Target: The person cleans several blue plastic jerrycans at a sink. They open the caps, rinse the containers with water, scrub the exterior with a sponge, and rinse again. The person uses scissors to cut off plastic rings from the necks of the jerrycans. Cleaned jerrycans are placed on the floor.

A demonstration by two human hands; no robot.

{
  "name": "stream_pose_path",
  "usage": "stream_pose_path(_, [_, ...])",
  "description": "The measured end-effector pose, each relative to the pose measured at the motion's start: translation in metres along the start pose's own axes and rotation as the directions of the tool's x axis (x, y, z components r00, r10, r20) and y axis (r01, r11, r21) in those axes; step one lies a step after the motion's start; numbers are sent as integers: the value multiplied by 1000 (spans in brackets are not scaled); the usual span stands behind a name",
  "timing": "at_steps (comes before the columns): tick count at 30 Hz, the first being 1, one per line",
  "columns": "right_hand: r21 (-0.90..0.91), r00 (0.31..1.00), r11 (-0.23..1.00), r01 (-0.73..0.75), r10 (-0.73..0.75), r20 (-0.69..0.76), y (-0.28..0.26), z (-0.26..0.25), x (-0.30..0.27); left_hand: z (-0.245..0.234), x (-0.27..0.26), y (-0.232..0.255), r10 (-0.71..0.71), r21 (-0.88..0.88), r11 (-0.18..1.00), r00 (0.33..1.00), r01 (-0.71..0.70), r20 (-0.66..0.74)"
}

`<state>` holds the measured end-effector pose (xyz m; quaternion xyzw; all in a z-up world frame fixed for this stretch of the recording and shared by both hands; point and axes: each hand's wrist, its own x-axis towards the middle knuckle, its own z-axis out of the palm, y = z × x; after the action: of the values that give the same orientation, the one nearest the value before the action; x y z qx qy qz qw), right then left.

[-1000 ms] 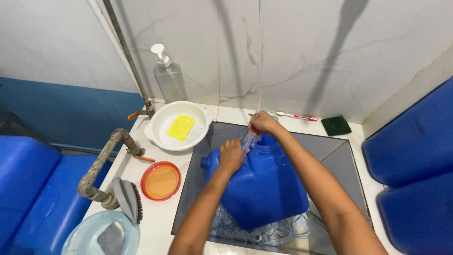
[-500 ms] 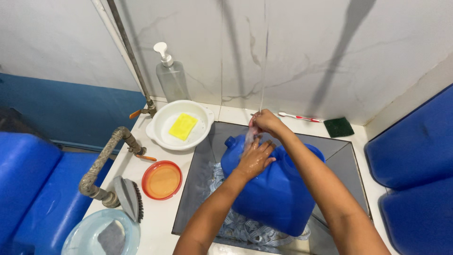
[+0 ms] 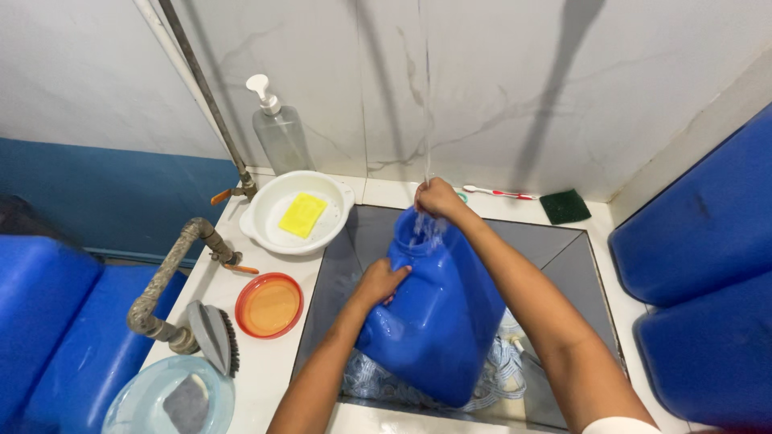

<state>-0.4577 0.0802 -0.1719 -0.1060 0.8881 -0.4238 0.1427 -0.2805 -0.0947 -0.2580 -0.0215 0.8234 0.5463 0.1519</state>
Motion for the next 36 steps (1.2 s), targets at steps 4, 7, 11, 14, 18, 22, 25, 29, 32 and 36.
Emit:
stream_pose_path(4, [-273,983,955,114,-70,167,-10,19,-16,7,-26,-15,-53,-17,999,979,51,-196])
stream_pose_path(7, [-726,909,550,413,-200,366,-4,50,-30,14,-31,-8,52,174,985,964,-6,-261])
stream_pose_path(11, [-652,778,592,473,66,625,44,86,-21,23,-35,7,271,345,923,926,-172,-263])
stream_pose_path(14, [-542,709,805,240,236,664,88,87,7,34,-34,19,199,384,920,942,-84,-270])
stream_pose_path(18, [-645,733,644,412,187,654,119,79,36,42,-29,26,140,312,949,938,-36,-318])
stream_pose_path(22, [-317,824,943,-103,259,505,126,89,43,61,-19,18,147,291,956,933,-48,-330])
stream_pose_path(25, [163,851,865,-474,402,338,119,102,55,74,-10,12,158,268,961,921,-61,-356])
stream_pose_path(29, [462,924,800,-383,336,183,104,110,64,67,-13,3,123,231,972,915,-34,-385])
stream_pose_path(32, [-64,952,984,164,-141,270,88,103,37,48,-18,7,145,244,969,894,-41,-424])
stream_pose_path(36, [-548,774,557,624,-343,532,59,80,-57,45,-20,20,-305,-311,920,935,240,-180])
